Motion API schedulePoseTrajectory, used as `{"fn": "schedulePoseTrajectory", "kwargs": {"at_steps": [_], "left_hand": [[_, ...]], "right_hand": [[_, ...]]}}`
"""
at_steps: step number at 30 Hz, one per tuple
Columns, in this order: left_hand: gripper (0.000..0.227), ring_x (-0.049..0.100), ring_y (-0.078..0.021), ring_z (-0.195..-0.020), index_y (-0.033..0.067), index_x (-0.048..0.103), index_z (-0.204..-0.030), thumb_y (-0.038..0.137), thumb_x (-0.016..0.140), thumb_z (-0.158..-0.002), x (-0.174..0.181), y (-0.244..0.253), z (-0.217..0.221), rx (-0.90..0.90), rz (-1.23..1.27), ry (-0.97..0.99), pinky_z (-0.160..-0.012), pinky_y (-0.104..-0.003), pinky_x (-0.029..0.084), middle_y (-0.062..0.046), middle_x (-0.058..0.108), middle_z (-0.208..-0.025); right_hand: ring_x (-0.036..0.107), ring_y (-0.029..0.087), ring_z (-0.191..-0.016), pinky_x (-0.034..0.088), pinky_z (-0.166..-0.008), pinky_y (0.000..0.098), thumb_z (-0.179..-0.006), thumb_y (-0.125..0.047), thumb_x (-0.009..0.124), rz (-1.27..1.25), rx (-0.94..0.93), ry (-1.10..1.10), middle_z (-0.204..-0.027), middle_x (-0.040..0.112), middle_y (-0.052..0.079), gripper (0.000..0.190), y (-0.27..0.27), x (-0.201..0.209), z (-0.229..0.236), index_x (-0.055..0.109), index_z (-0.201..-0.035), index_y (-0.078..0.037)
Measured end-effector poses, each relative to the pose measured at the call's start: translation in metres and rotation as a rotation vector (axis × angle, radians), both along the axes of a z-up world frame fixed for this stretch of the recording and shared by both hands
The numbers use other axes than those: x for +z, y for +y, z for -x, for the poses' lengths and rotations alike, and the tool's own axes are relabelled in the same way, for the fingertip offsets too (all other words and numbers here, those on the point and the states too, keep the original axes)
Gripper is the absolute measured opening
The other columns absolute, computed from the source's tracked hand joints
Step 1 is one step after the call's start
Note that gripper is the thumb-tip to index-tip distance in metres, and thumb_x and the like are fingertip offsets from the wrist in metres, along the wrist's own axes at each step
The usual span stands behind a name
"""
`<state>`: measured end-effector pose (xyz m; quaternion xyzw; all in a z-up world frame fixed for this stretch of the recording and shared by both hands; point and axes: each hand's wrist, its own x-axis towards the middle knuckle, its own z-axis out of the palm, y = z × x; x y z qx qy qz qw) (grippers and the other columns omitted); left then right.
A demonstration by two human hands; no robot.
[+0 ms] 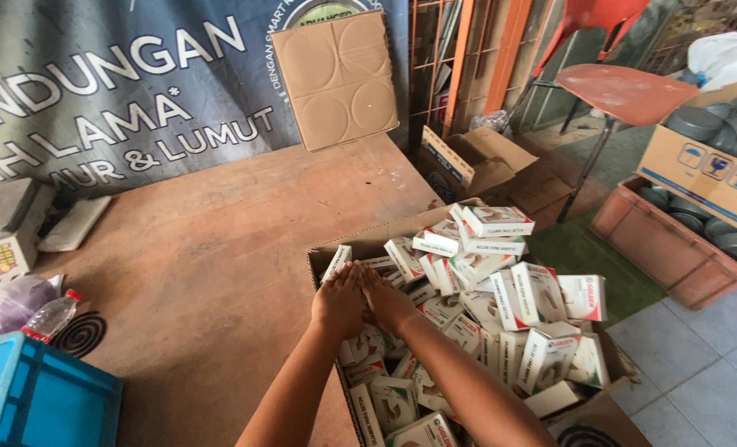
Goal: The person wipes small white boxes with a cloth on a low table, then places them into a blue crate. The person repeats this process by taking boxes from a cardboard box, wiping them, and arranging them in the crate.
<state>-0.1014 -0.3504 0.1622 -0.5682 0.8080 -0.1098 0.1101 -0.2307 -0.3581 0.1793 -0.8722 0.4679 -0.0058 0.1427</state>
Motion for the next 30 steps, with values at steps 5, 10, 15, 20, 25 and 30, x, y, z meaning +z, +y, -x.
{"fn": "schedulePoseTrajectory", "kwargs": {"at_steps": [5, 10, 15, 20, 25, 30], "left_hand": [[0.06, 0.018, -0.022, -0.136, 0.0042, 0.03, -0.136, 0.028, 0.036, -0.081, 0.002, -0.007, -0.003, 0.017, 0.005, 0.029, -0.11, -0.036, 0.01, -0.007, 0.021, -0.147], [0.059, 0.01, -0.0214, -0.138, 0.0061, 0.022, -0.14, 0.02, 0.034, -0.083, 0.061, 0.007, 0.008, 0.114, -0.207, -0.053, -0.111, -0.035, 0.007, -0.003, 0.01, -0.15], [0.059, -0.002, -0.0205, -0.139, 0.0149, 0.004, -0.144, 0.014, 0.025, -0.089, -0.011, -0.041, -0.002, 0.168, -0.309, -0.123, -0.11, -0.036, 0.0, 0.0, -0.005, -0.151], [0.047, 0.017, -0.0221, -0.135, 0.0135, 0.027, -0.137, 0.015, 0.029, -0.09, -0.082, -0.076, -0.019, 0.039, -0.074, -0.073, -0.11, -0.036, 0.008, -0.005, 0.017, -0.147], [0.04, 0.047, -0.0239, -0.12, 0.0062, 0.056, -0.118, 0.01, 0.037, -0.083, -0.068, -0.065, -0.032, -0.199, 0.273, 0.007, -0.108, -0.037, 0.022, -0.01, 0.05, -0.129], [0.037, 0.054, -0.028, -0.11, 0.001, 0.061, -0.107, 0.014, 0.041, -0.079, -0.08, -0.071, -0.036, -0.306, 0.422, 0.077, -0.105, -0.039, 0.027, -0.013, 0.057, -0.119]], "right_hand": [[0.015, 0.028, -0.136, 0.018, -0.111, 0.0349, -0.086, -0.038, 0.052, -0.002, 0.028, 0.013, -0.148, 0.008, 0.017, 0.081, -0.016, -0.025, -0.011, 0.007, -0.141, 0.0], [0.023, 0.031, -0.133, 0.026, -0.109, 0.0344, -0.086, -0.017, 0.054, 0.146, 0.066, 0.05, -0.142, 0.023, 0.024, 0.073, -0.035, -0.068, -0.016, 0.009, -0.139, 0.006], [0.016, 0.03, -0.135, 0.023, -0.11, 0.0334, -0.085, -0.009, 0.048, 0.01, 0.02, -0.084, -0.145, 0.014, 0.024, 0.074, -0.043, -0.084, -0.021, 0.0, -0.139, 0.008], [0.021, 0.032, -0.133, 0.027, -0.109, 0.0354, -0.086, -0.008, 0.049, 0.033, 0.035, -0.132, -0.143, 0.015, 0.028, 0.07, -0.021, -0.037, -0.025, 0.004, -0.137, 0.009], [0.031, 0.032, -0.128, 0.042, -0.099, 0.0321, -0.083, -0.003, 0.052, 0.051, 0.011, -0.078, -0.141, 0.02, 0.026, 0.069, 0.013, 0.016, -0.017, 0.01, -0.138, 0.005], [0.036, 0.033, -0.123, 0.05, -0.09, 0.031, -0.082, 0.006, 0.048, 0.05, 0.004, -0.085, -0.14, 0.02, 0.025, 0.069, 0.015, 0.026, -0.015, 0.007, -0.138, 0.004]]}}
